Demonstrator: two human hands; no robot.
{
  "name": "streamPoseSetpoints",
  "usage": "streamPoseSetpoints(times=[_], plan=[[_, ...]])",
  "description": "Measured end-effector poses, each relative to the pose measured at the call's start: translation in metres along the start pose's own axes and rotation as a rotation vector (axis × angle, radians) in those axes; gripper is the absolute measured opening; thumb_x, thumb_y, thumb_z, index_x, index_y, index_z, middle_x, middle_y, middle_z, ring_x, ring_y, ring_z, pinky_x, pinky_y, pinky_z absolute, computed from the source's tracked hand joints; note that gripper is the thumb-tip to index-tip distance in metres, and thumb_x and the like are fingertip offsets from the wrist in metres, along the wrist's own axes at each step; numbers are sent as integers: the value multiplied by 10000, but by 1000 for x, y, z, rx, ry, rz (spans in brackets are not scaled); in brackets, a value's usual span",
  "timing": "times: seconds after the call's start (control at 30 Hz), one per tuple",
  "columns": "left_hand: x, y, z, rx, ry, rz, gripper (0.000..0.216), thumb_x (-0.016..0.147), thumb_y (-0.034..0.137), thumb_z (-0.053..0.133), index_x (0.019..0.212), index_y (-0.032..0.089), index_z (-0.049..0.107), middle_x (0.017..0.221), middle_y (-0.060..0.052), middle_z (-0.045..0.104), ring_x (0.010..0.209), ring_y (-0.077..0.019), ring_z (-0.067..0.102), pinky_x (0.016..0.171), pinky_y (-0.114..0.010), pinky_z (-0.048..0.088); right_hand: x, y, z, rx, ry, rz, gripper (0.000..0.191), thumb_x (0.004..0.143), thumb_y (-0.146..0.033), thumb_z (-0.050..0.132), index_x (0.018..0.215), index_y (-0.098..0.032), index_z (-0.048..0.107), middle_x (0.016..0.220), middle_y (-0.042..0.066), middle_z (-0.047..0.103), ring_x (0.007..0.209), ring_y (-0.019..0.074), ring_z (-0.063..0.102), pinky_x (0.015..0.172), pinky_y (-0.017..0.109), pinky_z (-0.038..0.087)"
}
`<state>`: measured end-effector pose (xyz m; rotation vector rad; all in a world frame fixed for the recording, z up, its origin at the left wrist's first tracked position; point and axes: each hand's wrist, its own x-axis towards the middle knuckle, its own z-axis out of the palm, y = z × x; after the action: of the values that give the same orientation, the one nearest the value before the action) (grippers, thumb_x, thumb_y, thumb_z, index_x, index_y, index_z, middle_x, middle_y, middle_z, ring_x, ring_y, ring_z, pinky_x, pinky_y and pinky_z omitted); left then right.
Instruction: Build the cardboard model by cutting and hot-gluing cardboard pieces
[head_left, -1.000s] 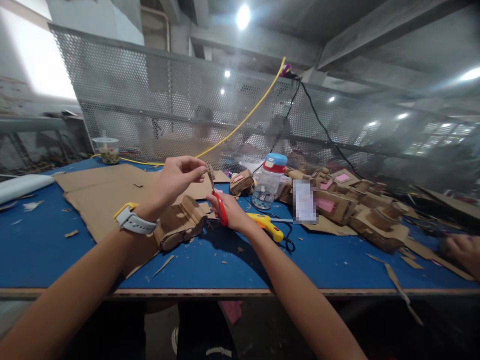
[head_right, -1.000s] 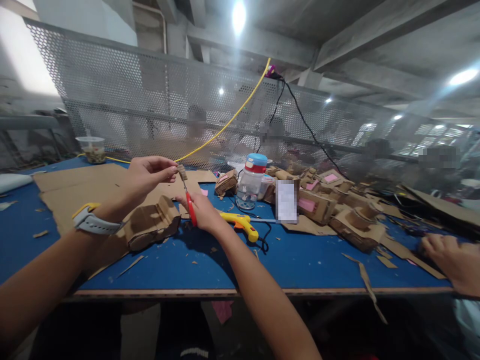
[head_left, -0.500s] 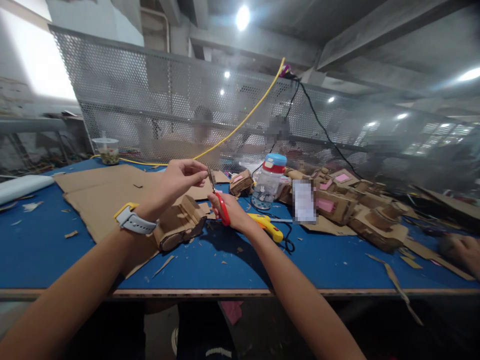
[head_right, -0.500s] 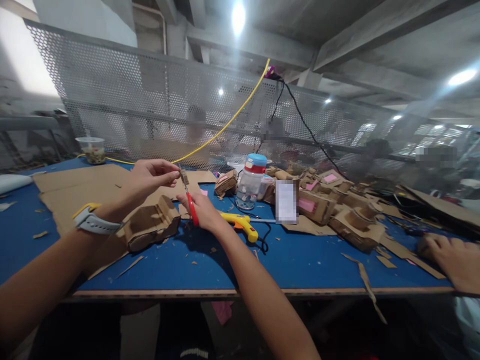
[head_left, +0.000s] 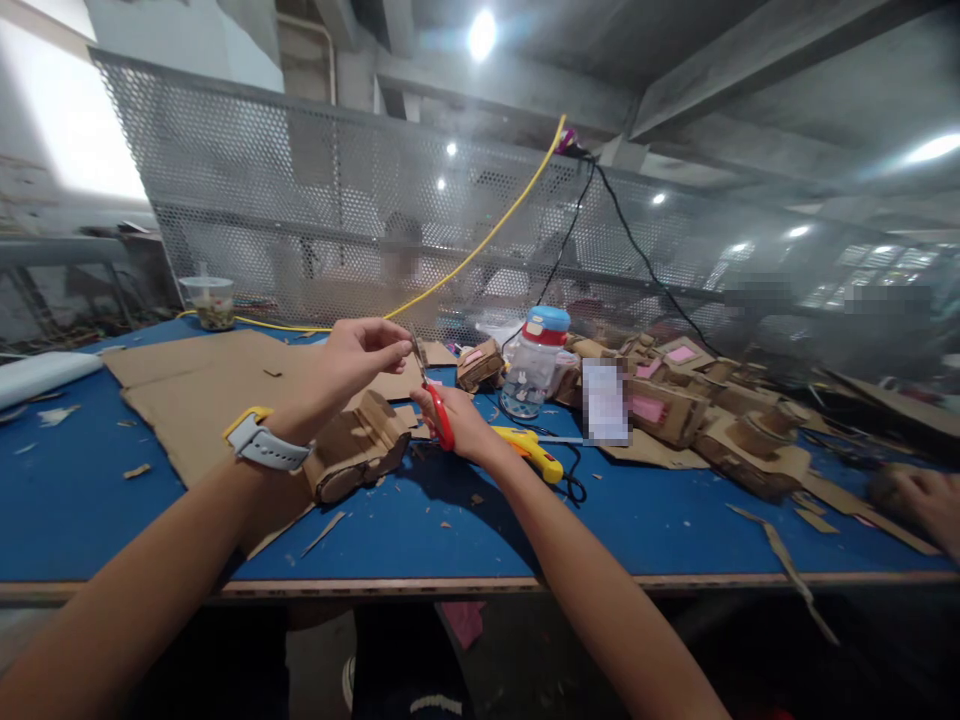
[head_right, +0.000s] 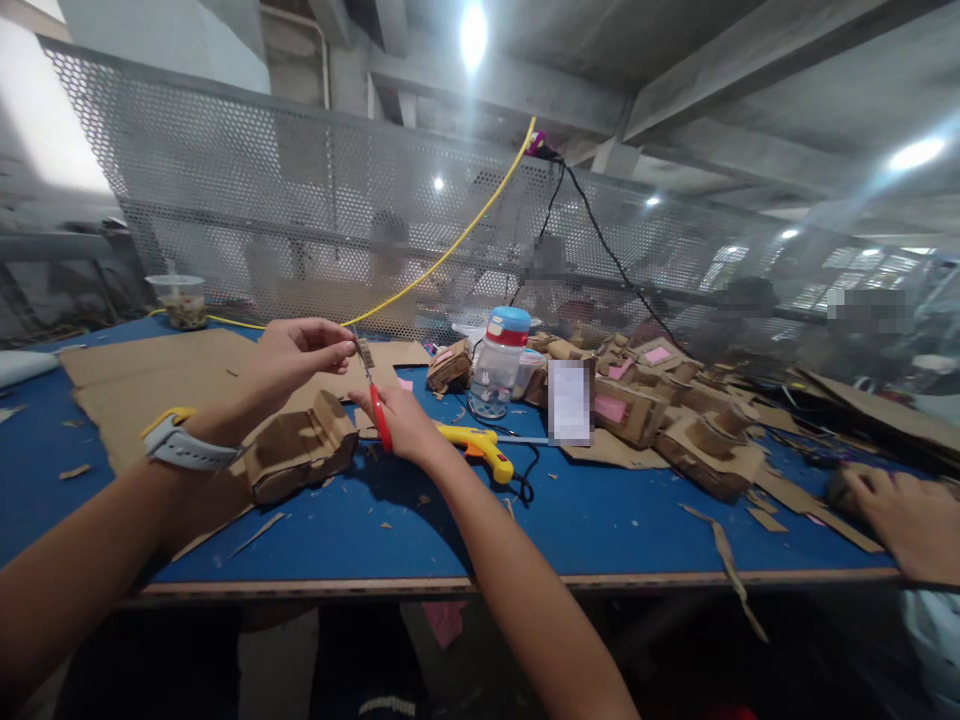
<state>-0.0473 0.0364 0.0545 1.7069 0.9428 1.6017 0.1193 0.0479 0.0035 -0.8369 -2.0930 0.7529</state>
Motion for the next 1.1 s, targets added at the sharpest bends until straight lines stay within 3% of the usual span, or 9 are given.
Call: streamPoseSetpoints(times=[0.2,0.4,0.57,0.67,0.87,0.97,1.1], plan=[[0,4,1,68,3,1,244,616,322,804,753,149,699,684,-29,647,598,-117,572,564,-238,509,1,0,0,14,-10,-31,535,872,-700,374,704,-206,495,640,-6,489,690,157,493,638,265,396],[2,0,-1,105,19,-28,256,599,324,807,768,161,706,713,-37,653,626,-128,565,546,-235,469,2,-4,-3,-91,-10,3,469,886,-618,450,693,-193,483,647,-26,474,669,135,448,648,264,342],[2,3,-3,50,203,10,299,652,307,772,913,167,737,712,-19,647,657,-126,547,557,-226,433,4,-2,-4,-74,49,42,437,838,-589,546,680,-195,442,655,-47,462,649,113,419,625,257,314],[0,5,-2,17,266,-28,251,694,306,748,898,162,730,788,-25,677,715,-123,557,603,-224,435,7,3,-2,82,147,53,456,753,-620,621,704,-203,443,641,-65,446,619,101,409,612,252,329],[-7,-3,15,169,-175,-122,275,652,401,748,769,157,700,733,-35,678,675,-149,585,634,-272,454,14,1,-5,600,355,54,530,539,-560,790,749,-215,447,648,-63,518,606,107,510,621,268,414],[-9,-7,20,187,-219,-99,284,645,410,739,753,154,677,718,-33,669,662,-147,592,634,-271,460,14,-2,-11,674,388,94,516,487,-482,834,734,-207,473,628,-68,520,581,95,503,592,256,401],[-7,-11,16,174,-143,-80,350,671,435,745,858,148,672,827,-63,694,707,-151,616,638,-261,478,13,-5,-14,681,345,108,497,448,-405,852,713,-199,485,629,-76,527,594,88,507,619,256,414]])
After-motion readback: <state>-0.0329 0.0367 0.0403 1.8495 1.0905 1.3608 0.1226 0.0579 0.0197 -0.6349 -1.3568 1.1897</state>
